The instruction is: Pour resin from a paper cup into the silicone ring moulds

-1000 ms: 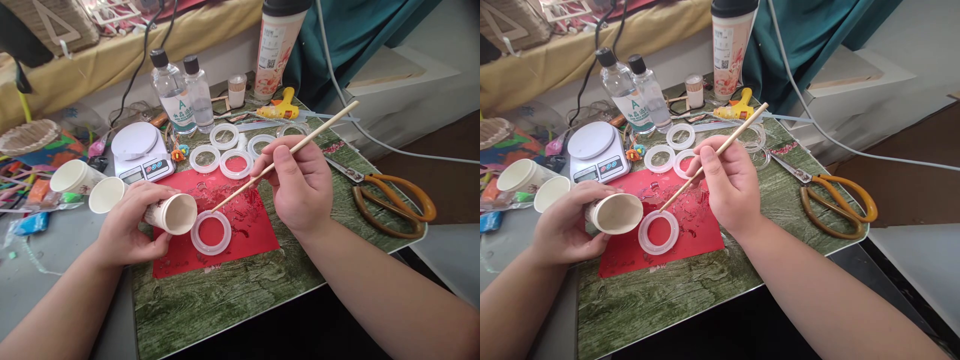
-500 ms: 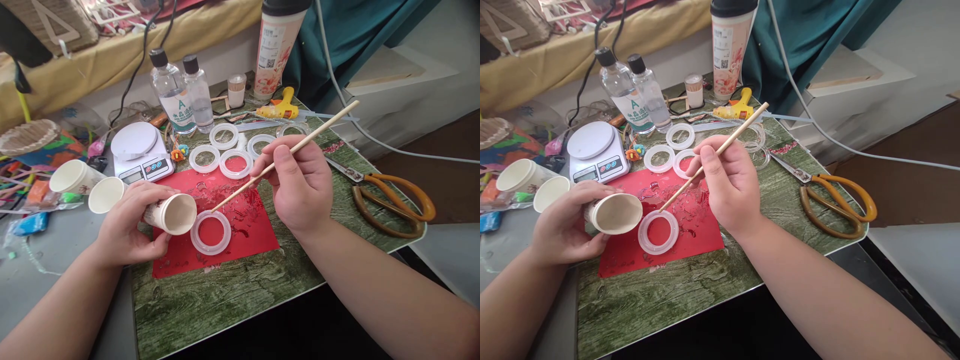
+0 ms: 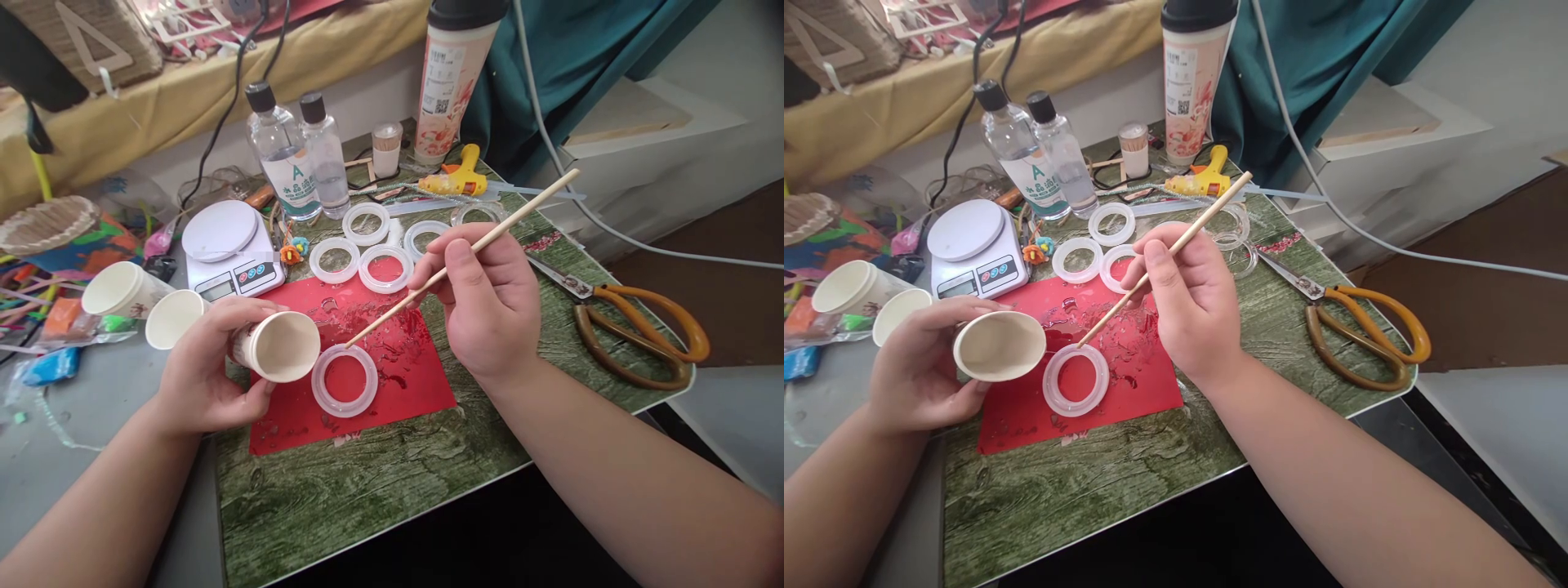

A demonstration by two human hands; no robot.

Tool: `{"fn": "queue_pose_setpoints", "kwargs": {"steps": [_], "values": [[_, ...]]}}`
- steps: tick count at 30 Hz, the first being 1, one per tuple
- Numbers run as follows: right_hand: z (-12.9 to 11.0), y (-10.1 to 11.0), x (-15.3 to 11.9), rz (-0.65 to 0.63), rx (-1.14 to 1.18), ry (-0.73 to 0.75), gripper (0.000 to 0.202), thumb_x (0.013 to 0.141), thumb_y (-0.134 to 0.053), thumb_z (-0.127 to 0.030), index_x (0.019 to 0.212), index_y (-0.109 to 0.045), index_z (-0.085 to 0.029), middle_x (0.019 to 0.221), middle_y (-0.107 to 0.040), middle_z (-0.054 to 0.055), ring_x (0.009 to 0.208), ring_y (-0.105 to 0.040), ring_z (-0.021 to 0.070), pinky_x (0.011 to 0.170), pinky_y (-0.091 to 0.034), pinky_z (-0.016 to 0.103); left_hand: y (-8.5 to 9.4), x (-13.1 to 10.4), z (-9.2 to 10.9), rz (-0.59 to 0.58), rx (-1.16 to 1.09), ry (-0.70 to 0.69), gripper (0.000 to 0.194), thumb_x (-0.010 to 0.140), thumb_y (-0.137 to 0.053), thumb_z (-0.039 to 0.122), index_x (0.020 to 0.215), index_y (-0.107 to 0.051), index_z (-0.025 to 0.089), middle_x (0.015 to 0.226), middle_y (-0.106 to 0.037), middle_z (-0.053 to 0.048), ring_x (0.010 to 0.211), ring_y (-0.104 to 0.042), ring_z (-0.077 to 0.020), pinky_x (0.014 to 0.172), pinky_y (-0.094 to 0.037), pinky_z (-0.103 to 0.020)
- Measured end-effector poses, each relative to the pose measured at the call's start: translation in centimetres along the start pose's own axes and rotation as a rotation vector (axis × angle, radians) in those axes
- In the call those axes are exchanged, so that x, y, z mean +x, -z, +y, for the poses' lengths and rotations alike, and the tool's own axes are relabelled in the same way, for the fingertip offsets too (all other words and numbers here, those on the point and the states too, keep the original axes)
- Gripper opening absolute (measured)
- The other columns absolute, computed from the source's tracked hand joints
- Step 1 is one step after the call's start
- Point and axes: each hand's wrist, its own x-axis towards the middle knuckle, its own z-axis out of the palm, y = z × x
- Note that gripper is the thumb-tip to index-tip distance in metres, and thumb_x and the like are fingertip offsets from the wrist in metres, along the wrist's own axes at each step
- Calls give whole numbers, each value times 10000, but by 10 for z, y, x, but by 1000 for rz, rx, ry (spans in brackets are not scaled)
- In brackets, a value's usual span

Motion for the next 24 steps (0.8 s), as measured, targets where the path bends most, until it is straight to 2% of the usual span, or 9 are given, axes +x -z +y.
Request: {"fn": "queue_pose_setpoints", "kwargs": {"steps": [4, 7, 11, 17, 24], "values": [[2, 2, 0, -5, -34, -14, 294, 1168, -821, -611, 1105, -786, -325, 864, -717, -33, 754, -739, 169, 646, -672, 297, -2, -5, -5, 42, -39, 9, 838, 743, -946, 249, 1548, -722, 307, 1331, -878, -147, 1129, -860, -399, 930, -742, -587], [3, 3, 0, -12, -34, -19, 294, 1167, -820, -612, 1108, -784, -326, 871, -736, -28, 754, -741, 170, 651, -675, 299, -3, -5, -4, 67, -77, 23, 829, 744, -963, 259, 1538, -730, 302, 1315, -879, -138, 1123, -858, -380, 926, -751, -564], [3, 3, 0, -11, -20, -22, 259, 1176, -819, -579, 1106, -795, -332, 875, -740, -28, 760, -745, 168, 666, -687, 299, -4, -1, -2, 106, -132, 35, 749, 761, -1012, 328, 1463, -752, 287, 1248, -876, -132, 1078, -855, -357, 894, -765, -540], [2, 2, 0, -33, 7, -15, 239, 1184, -814, -564, 1124, -786, -334, 846, -710, -39, 739, -754, 169, 690, -715, 320, -13, -1, 1, 234, -171, 46, 612, 883, -984, 399, 1421, -728, 261, 1238, -851, -141, 1108, -855, -333, 931, -763, -533], [2, 0, -3, -42, 32, -49, 225, 1175, -827, -545, 1113, -797, -331, 821, -756, -35, 732, -771, 187, 673, -727, 336, -19, -4, 1, 370, -144, 53, 689, 864, -1035, 507, 1426, -692, 305, 1289, -781, -102, 1119, -821, -307, 896, -753, -511]]}}
